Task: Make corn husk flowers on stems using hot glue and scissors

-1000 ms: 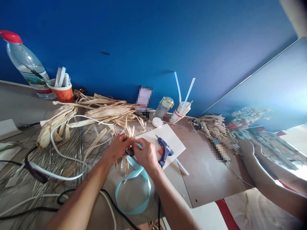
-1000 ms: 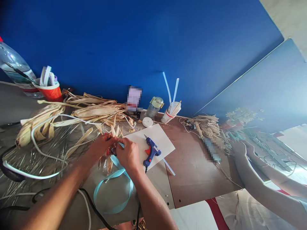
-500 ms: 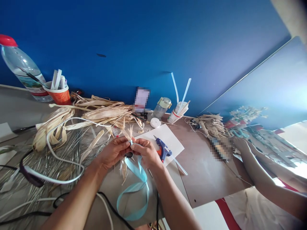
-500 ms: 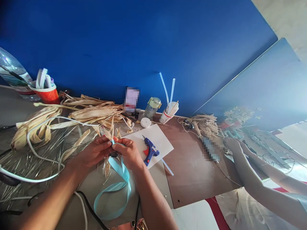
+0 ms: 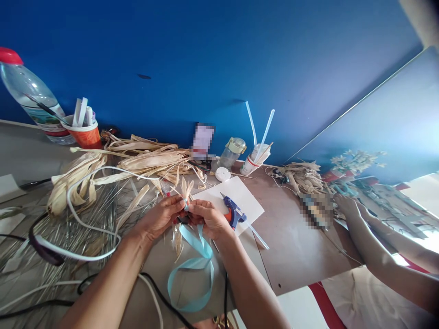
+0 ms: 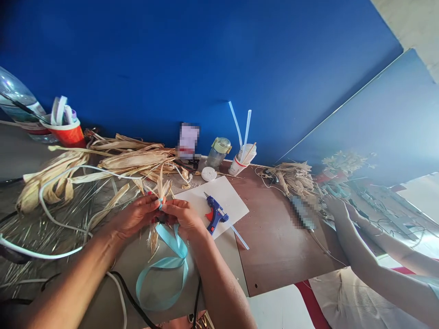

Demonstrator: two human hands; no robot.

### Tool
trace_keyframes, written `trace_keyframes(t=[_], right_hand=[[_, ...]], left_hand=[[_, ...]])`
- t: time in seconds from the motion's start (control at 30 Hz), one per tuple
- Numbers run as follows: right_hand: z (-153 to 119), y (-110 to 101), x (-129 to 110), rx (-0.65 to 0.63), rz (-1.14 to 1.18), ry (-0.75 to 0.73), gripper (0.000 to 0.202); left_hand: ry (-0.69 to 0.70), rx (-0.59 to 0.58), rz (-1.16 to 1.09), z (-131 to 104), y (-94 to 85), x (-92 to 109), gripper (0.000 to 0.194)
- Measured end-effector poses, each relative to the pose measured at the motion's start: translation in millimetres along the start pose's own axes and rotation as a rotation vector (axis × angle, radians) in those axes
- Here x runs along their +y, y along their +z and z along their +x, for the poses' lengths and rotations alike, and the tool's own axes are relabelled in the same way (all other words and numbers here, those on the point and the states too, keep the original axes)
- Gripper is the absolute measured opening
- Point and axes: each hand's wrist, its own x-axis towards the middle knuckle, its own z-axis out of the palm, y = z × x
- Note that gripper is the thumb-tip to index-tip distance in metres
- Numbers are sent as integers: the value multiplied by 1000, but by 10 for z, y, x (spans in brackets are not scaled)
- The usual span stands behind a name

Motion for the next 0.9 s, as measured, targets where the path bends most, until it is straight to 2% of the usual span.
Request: trace_keyframes(t=[0.2,0.37,0.53,0.63,0.8,0.9], right_hand=[[21,58,60,165,-148,-97,23],[39,47,68,205,-135,-85,16],[7,7,-1,81,-6,-43,14],[-10,-10,-36,11,25,-38,17],[-4,-19,-23,-58,31,-41,25],[6,-27,-6,-75,17,-47,27]], left_hand=[[-21,44,78,8,27,-17,22],[-29,14,20,-3,61,11,23],[67,-123,-83,-9,10,14,19],[91,-135,-94,1,-22,-4,20],[24,-189,-12,8,-4,-36,12],[12,-174,-23,-3,17,-35,14]])
